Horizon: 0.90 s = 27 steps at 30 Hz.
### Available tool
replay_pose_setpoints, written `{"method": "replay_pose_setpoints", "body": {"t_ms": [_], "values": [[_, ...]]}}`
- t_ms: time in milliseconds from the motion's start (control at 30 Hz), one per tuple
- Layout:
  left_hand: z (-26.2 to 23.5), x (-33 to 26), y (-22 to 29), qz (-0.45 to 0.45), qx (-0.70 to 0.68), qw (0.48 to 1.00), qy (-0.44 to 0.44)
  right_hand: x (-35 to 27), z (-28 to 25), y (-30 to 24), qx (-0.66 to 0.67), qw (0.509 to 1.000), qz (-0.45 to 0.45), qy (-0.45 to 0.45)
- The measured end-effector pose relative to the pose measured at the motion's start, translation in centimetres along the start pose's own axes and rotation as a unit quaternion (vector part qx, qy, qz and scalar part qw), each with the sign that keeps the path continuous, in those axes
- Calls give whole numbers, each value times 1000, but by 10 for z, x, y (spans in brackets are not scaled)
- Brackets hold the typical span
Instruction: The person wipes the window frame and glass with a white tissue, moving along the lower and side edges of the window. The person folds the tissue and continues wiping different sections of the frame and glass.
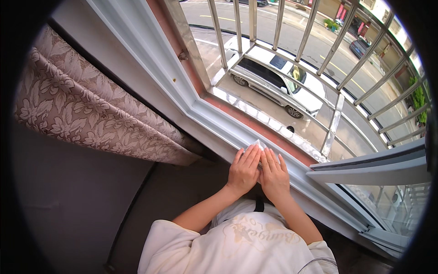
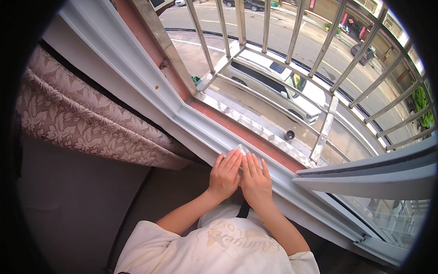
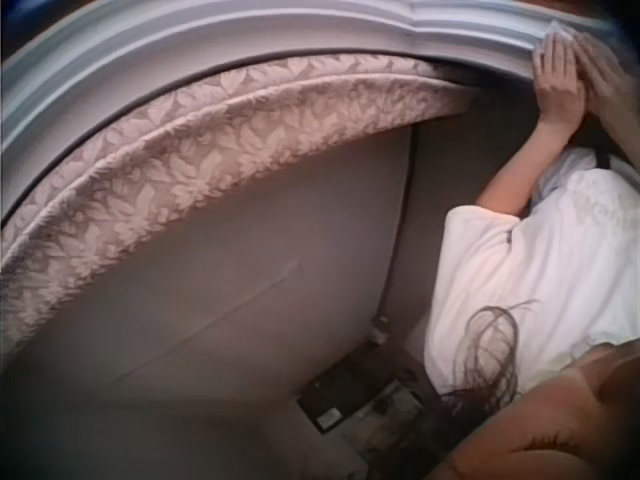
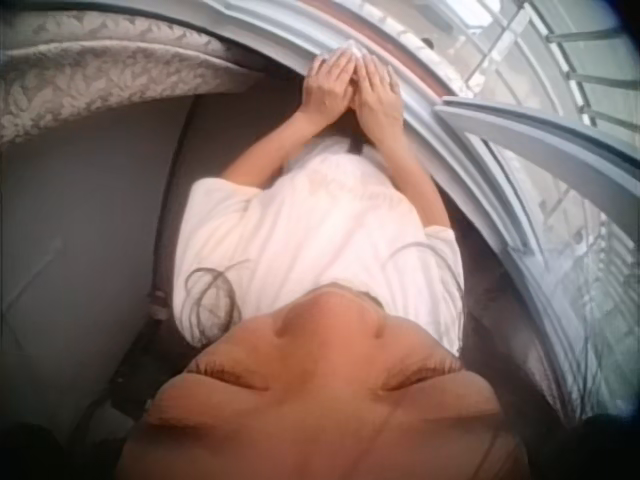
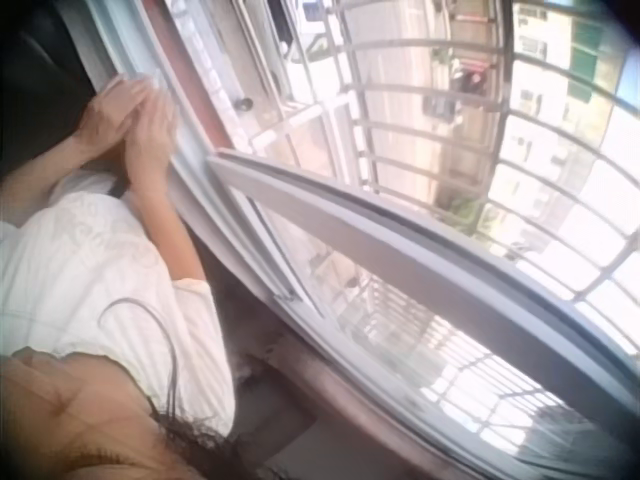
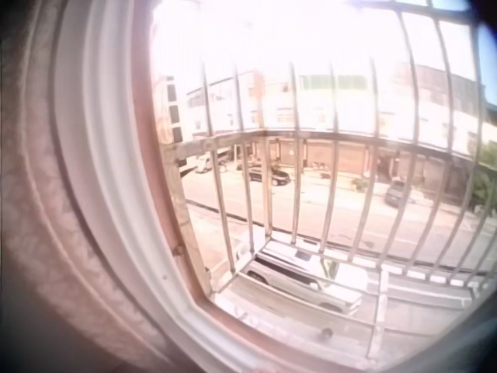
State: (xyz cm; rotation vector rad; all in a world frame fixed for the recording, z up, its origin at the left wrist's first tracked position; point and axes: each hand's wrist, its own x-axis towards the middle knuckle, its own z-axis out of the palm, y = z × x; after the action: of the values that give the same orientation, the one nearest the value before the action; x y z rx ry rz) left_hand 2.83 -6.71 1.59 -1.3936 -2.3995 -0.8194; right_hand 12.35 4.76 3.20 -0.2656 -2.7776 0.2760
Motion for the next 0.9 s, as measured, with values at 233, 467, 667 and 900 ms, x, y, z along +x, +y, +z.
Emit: {"method": "replay_pose_setpoints", "body": {"t_ms": [233, 467, 667, 900], "values": [[24, -8, 60, 50, -76, 996, -26, -67, -32, 25, -15, 996, 82, -16], [6, -3, 1, -12, -32, 999, 26, -8, 2, -7, -50, 999, 2, 3], [-16, 13, -76, -45, 47, 994, 82, 69, 37, -40, -28, 996, -74, 32], [5, 10, -48, -56, 31, 991, 114, 46, 25, -25, -29, 998, -58, 3]]}}
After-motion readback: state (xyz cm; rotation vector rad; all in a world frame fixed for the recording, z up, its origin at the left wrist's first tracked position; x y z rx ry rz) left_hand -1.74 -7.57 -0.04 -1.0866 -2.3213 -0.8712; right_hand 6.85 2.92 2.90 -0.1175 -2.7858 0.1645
